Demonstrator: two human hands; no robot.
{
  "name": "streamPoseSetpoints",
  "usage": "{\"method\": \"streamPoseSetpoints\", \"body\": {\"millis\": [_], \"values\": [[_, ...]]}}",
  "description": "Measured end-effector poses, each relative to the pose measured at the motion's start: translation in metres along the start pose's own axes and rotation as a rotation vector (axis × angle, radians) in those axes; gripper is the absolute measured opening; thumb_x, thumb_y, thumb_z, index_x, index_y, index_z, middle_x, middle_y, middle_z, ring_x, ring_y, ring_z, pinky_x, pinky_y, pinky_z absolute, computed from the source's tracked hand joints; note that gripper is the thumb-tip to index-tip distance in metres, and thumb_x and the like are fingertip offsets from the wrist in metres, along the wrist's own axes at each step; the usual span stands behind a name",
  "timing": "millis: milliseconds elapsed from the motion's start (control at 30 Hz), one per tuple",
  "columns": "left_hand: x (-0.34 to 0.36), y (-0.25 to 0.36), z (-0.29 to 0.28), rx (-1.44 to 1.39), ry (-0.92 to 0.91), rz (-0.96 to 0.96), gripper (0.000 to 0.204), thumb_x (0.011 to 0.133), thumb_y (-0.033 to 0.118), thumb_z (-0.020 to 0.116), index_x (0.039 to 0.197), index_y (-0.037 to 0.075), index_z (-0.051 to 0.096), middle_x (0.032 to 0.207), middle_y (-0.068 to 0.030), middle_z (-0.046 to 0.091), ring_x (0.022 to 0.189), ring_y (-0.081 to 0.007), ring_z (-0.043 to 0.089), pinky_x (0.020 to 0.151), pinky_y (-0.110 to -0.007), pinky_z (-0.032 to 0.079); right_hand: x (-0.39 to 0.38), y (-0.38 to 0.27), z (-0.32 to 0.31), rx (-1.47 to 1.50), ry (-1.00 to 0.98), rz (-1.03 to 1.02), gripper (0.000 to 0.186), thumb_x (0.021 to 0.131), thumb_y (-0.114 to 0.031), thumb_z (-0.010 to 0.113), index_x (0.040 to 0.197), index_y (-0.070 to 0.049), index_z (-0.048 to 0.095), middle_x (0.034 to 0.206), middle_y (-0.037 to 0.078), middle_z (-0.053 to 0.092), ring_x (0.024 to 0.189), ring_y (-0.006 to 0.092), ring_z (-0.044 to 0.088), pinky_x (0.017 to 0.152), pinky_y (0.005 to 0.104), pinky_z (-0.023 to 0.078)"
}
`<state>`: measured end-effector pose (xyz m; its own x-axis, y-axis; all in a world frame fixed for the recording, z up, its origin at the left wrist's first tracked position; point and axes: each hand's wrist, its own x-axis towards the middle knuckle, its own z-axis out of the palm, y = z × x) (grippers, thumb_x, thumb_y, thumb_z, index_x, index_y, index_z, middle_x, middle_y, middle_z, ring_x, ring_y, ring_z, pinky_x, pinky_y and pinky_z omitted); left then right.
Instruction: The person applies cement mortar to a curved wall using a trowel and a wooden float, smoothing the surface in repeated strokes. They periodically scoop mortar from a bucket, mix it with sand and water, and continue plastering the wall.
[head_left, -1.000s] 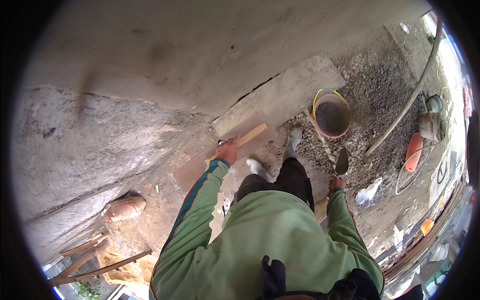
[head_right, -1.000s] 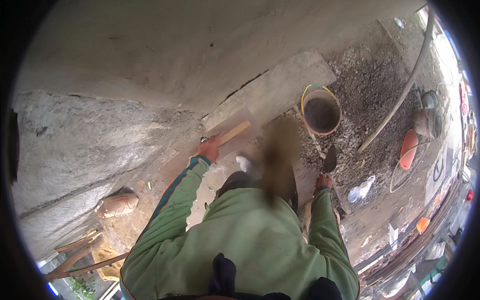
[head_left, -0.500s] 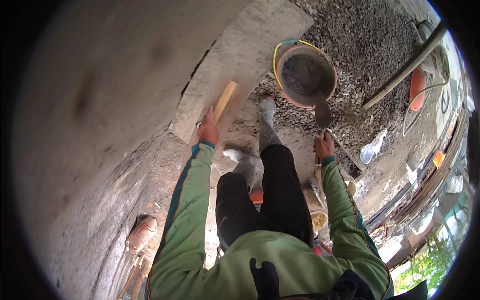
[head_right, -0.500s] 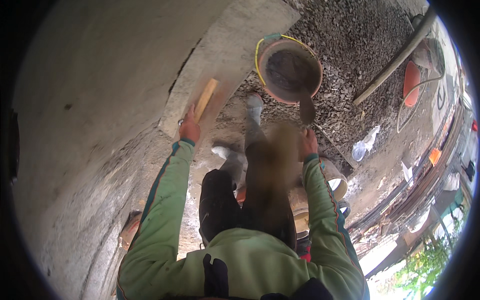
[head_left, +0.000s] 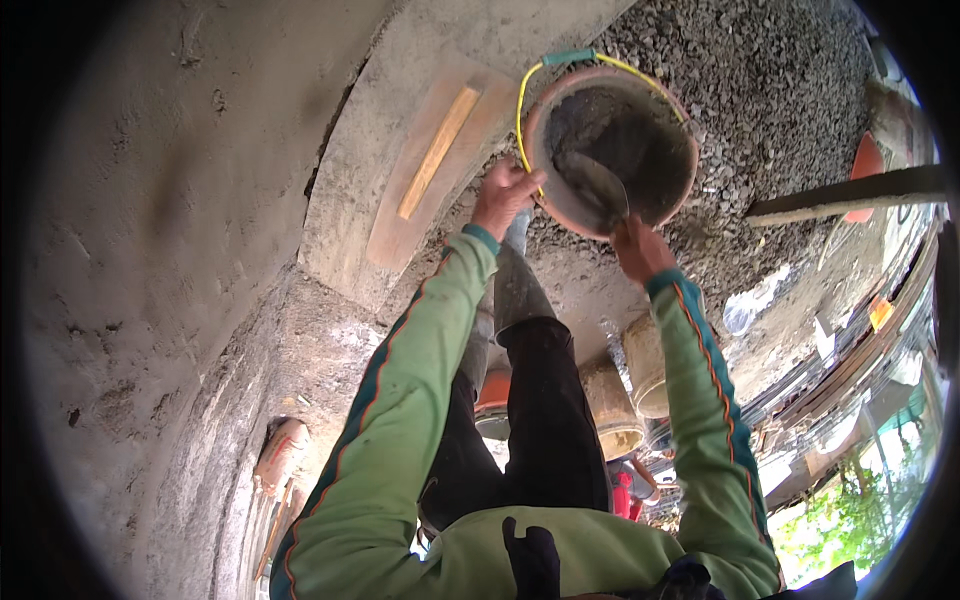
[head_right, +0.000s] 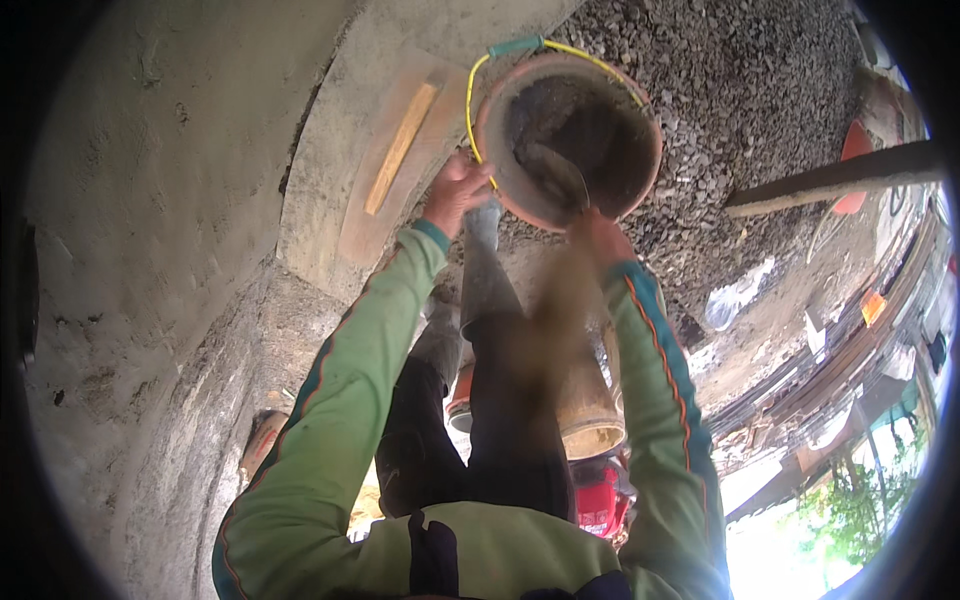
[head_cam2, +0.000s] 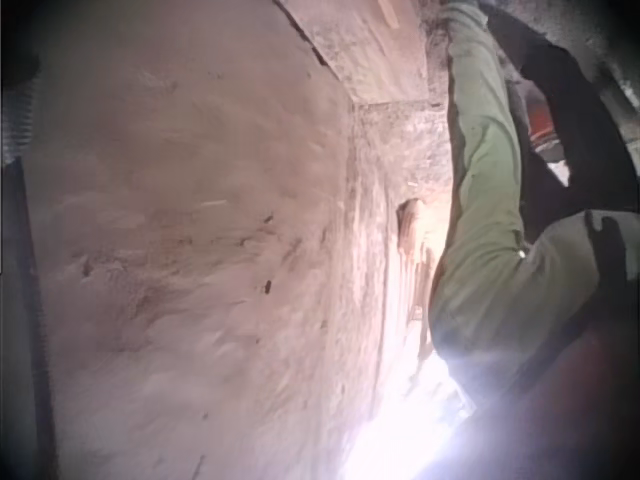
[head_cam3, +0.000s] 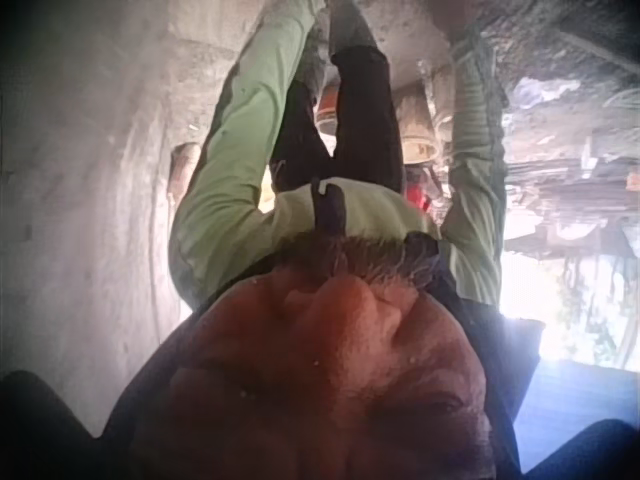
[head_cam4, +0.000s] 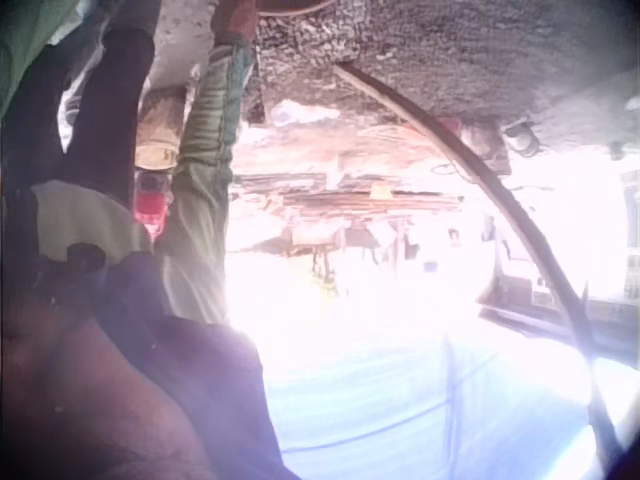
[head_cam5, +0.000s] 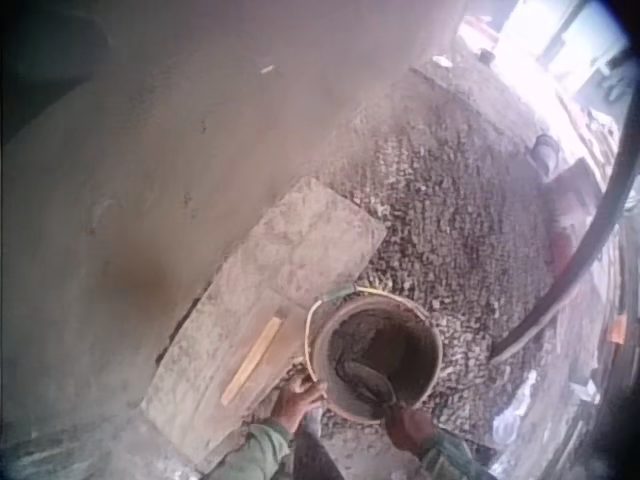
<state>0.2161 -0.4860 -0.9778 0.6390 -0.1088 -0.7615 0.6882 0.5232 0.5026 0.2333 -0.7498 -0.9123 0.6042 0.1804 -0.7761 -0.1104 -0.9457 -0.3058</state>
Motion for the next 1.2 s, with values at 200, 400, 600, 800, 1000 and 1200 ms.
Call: {"method": "streamPoseSetpoints", "body": {"millis": [200,400,600,800,1000,1200], "values": [[0.034,-0.031,0.017,0.023,-0.098,-0.272,0.036,0.079,0.011,0.069,0.110,-0.003,0.057,0.090,-0.0140,0.064,0.082,-0.0259,0.067,0.077,-0.043,0.060,-0.053,0.021,-0.026,0.155,0.236,0.035,0.035,0.096,-0.033,0.053,0.109,-0.001,0.054,0.092,0.032,0.064,0.086,0.0507,0.061,0.075,0.0559,0.048],[-0.106,-0.038,0.051,0.648,0.116,0.093,0.091,0.076,0.002,0.057,0.152,-0.003,0.008,0.089,-0.0181,0.061,0.070,-0.0245,0.063,0.058,-0.034,0.052,-0.057,0.008,0.012,0.198,0.283,0.242,0.036,0.097,-0.033,0.049,0.104,0.002,0.055,0.092,0.031,0.065,0.086,0.0503,0.061,0.075,0.0569,0.048],[-0.299,-0.004,0.005,0.456,0.218,0.084,0.084,0.078,0.000,0.053,0.148,0.002,0.007,0.082,-0.0096,0.055,0.060,-0.0167,0.054,0.053,-0.032,0.048,-0.161,-0.081,0.088,0.661,-0.007,-0.238,0.035,0.096,-0.039,0.057,0.091,-0.005,0.057,0.068,0.008,0.057,0.054,0.0209,0.057,0.048,0.0359,0.046],[-0.467,-0.044,-0.094,0.030,0.356,0.147,0.013,0.080,0.007,0.059,0.067,0.007,0.057,0.062,0.0012,0.051,0.056,-0.0093,0.051,0.050,-0.028,0.042,-0.309,-0.149,0.100,0.891,-0.403,-0.223,0.027,0.095,-0.036,0.063,0.088,-0.010,0.056,0.064,0.001,0.053,0.047,0.0116,0.050,0.040,0.0271,0.041],[-0.622,-0.090,-0.186,-0.494,0.370,0.372,0.008,0.084,0.002,0.058,0.078,0.007,0.057,0.068,-0.0047,0.053,0.061,-0.0207,0.055,0.051,-0.037,0.046,-0.454,-0.335,0.127,1.182,-0.627,-0.473,0.021,0.097,-0.026,0.059,0.107,-0.008,0.061,0.077,0.003,0.058,0.057,0.0137,0.056,0.047,0.0271,0.047],[-0.744,-0.180,-0.302,-0.519,0.387,0.477,0.038,0.082,0.005,0.052,0.120,0.003,0.050,0.119,-0.0197,0.056,0.107,-0.0424,0.059,0.090,-0.061,0.050,-0.608,-0.479,0.144,1.552,-1.095,-0.777,0.033,0.097,-0.026,0.055,0.124,-0.006,0.056,0.085,0.004,0.059,0.065,0.0154,0.057,0.054,0.0308,0.050]]}}
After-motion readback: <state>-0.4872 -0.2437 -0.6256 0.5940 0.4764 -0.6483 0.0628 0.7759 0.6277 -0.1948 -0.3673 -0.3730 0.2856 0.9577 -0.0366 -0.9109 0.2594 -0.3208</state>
